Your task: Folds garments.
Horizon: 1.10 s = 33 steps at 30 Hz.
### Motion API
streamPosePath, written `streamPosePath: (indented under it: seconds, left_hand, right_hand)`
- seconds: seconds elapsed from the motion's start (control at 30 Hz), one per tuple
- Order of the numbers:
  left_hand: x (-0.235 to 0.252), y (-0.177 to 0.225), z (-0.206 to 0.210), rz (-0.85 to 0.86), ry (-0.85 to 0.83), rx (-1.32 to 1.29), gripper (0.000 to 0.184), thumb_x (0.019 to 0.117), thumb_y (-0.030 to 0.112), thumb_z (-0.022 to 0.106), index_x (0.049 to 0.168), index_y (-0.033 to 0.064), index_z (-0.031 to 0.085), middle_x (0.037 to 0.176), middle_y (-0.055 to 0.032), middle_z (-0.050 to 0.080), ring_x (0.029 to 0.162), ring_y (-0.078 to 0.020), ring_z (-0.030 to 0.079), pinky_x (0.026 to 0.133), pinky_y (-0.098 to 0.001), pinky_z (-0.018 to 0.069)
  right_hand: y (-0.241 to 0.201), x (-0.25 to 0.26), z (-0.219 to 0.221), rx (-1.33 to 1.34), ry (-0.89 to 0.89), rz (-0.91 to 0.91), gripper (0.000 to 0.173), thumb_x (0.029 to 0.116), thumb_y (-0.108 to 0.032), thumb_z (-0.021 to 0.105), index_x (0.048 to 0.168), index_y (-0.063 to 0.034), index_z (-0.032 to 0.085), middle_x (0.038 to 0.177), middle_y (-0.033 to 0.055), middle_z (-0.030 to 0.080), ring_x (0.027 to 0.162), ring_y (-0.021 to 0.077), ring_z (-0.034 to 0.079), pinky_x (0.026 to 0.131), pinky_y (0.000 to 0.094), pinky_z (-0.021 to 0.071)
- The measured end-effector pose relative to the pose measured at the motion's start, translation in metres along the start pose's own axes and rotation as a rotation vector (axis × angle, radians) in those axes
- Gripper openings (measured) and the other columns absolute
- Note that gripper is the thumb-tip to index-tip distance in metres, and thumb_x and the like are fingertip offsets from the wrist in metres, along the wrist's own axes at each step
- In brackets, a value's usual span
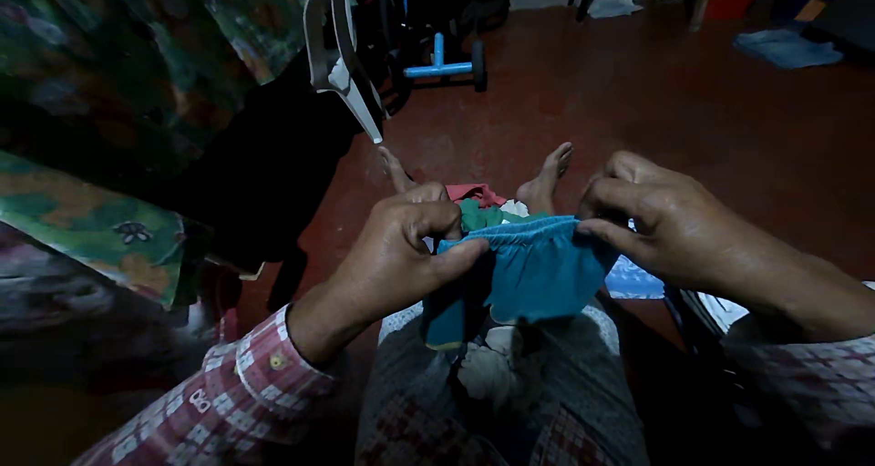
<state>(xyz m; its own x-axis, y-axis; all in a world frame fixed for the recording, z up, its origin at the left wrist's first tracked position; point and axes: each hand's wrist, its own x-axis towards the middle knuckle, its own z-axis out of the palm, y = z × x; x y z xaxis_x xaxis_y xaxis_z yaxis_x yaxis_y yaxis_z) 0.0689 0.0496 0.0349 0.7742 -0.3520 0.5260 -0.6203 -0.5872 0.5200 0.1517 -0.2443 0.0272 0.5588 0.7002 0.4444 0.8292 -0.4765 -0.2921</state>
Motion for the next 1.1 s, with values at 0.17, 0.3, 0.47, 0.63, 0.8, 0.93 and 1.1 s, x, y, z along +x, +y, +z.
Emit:
streamPosePath:
  seconds: [0.17,0.3,0.47,0.63,0.8,0.93,1.1]
  left_hand:
    - [-0.002,0.002,0.0,-0.022,0.063,0.002,0.025,0.0881,0.022,0.076,0.07,0.014,0.061,0.077,0.006,0.058,0.076,-0.0016,0.055,0.066,-0.0166,0.0435]
    - [-0.002,0.007,0.0,-0.119,0.084,-0.136,0.023,0.0842,0.016,0.078,0.075,0.0156,0.057,0.081,0.0056,0.057,0.073,-0.0022,0.056,0.062,-0.0154,0.0469]
    - [0.002,0.006,-0.014,-0.253,-0.107,-0.471,0.021,0.0814,0.003,0.079,0.087,0.0124,0.061,0.084,-0.0004,0.063,0.069,-0.0066,0.063,0.059,-0.0186,0.0553]
    - [0.008,0.007,-0.021,-0.17,-0.43,-0.352,0.013,0.0868,0.01,0.075,0.099,0.016,0.073,0.106,0.0037,0.068,0.094,-0.0056,0.066,0.076,-0.0192,0.0577]
    - [0.025,0.032,-0.013,-0.3,-0.748,0.037,0.044,0.0911,0.005,0.064,0.13,0.0243,0.07,0.119,0.0048,0.067,0.11,-0.0039,0.058,0.09,-0.0247,0.0503]
    - [0.039,0.042,-0.001,-0.563,-0.738,0.037,0.039,0.0998,0.003,0.057,0.138,0.0103,0.061,0.117,-0.0074,0.067,0.1,-0.0128,0.064,0.087,-0.0335,0.0534]
    - [0.036,0.032,0.022,-0.804,-0.358,-0.509,0.039,0.1119,0.032,0.036,0.107,0.0079,0.066,0.086,-0.0023,0.067,0.073,-0.0074,0.066,0.063,-0.024,0.0566]
  right_hand:
    - [0.004,-0.001,-0.001,0.092,-0.081,0.0,0.011,0.0901,-0.013,0.069,0.081,-0.0137,0.062,0.076,-0.0049,0.06,0.068,0.0025,0.058,0.061,0.0206,0.0514]
    - [0.002,-0.002,0.001,0.165,-0.058,-0.002,0.011,0.0916,-0.016,0.066,0.082,-0.0157,0.061,0.074,-0.0078,0.059,0.066,-0.0016,0.057,0.059,0.016,0.0495]
    - [0.002,-0.003,-0.002,0.311,0.006,0.013,0.001,0.0939,-0.013,0.063,0.094,-0.014,0.064,0.082,-0.0071,0.062,0.072,-0.002,0.059,0.064,0.0145,0.0527]
    - [0.0,0.001,0.002,0.344,0.094,0.014,0.005,0.0933,-0.011,0.064,0.097,-0.0114,0.067,0.089,-0.0048,0.063,0.077,-0.0013,0.06,0.068,0.0127,0.0526]
    - [-0.007,0.004,0.007,0.269,0.133,-0.017,0.012,0.0914,-0.009,0.063,0.099,-0.0103,0.072,0.095,-0.0021,0.063,0.083,0.0005,0.061,0.072,0.0142,0.0546]
    - [-0.023,0.002,0.016,0.172,0.229,-0.045,0.013,0.0887,-0.012,0.061,0.097,-0.0091,0.072,0.092,-0.0002,0.061,0.081,0.0033,0.058,0.069,0.0161,0.0514]
    - [-0.065,0.0,0.051,0.284,0.401,-0.045,0.009,0.0898,-0.007,0.063,0.093,-0.0049,0.071,0.095,0.0052,0.062,0.086,0.0057,0.062,0.073,0.0167,0.0545]
